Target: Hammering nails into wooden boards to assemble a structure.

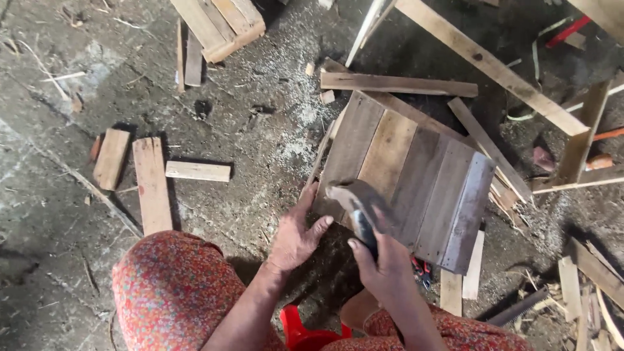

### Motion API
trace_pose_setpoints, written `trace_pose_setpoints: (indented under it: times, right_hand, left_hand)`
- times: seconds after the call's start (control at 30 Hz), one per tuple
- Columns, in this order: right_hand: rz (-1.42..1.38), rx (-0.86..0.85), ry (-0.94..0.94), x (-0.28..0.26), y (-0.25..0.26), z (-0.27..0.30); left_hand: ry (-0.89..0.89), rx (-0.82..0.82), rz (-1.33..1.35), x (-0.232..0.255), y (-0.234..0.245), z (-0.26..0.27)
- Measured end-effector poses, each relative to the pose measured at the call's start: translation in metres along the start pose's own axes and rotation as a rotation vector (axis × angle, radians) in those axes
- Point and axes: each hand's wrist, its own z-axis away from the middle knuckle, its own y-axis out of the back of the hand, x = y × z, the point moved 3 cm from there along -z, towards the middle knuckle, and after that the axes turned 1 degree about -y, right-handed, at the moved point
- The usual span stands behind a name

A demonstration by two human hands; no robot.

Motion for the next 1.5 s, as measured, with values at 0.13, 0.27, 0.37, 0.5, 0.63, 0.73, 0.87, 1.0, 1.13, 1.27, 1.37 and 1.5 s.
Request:
trace_pose_setpoints:
  times: [0.13,0.27,0.37,0.5,0.63,0.73,0.87,1.0,1.13,1.27,1.37,1.5]
  right_hand:
    - [0.063,0.041,0.030,0.008,-0.009,0.001]
    - [0.004,0.041,0.022,-0.014,0.002,0.003]
    - [0.046,0.119,0.107,-0.019,0.003,0.003]
    - [0.141,-0.059,-0.140,-0.016,-0.002,-0.007]
    - [-0.024,0.004,0.076,-0.054,0.023,-0.007]
    - [0.016,0.040,0.072,-0.043,0.019,-0.003]
    - [0.110,-0.141,-0.237,-0.041,0.006,-0.015]
    - [0.093,-0.061,-0.075,-0.034,0.011,-0.007]
    - [0.003,0.158,0.141,-0.044,0.023,0.008]
    - [0.134,-0.056,-0.175,-0.035,0.007,-0.008]
    - [0.125,-0.090,-0.130,-0.033,0.011,-0.008]
    - [0.064,0.133,0.146,-0.055,0.030,0.002]
  left_hand:
    - [0.153,0.090,0.004,-0.010,-0.005,0.000]
    - [0.085,0.102,0.064,-0.016,-0.008,-0.001]
    - [0.088,0.113,0.088,-0.017,-0.009,-0.001]
    - [0.059,0.141,0.165,-0.023,-0.012,-0.001]
    - [0.164,0.124,0.105,-0.025,-0.017,-0.002]
    - [0.185,0.049,0.243,-0.020,-0.017,-0.001]
    - [0.119,-0.003,0.125,-0.028,-0.024,0.001]
    - [0.192,-0.044,0.180,-0.021,-0.019,-0.001]
    - [0.222,-0.077,0.178,-0.025,-0.022,-0.002]
    - [0.220,-0.086,0.169,-0.035,-0.027,0.003]
    - [0.063,-0.007,0.115,-0.033,-0.026,0.001]
    - [0.124,-0.039,0.132,-0.048,-0.034,-0.002]
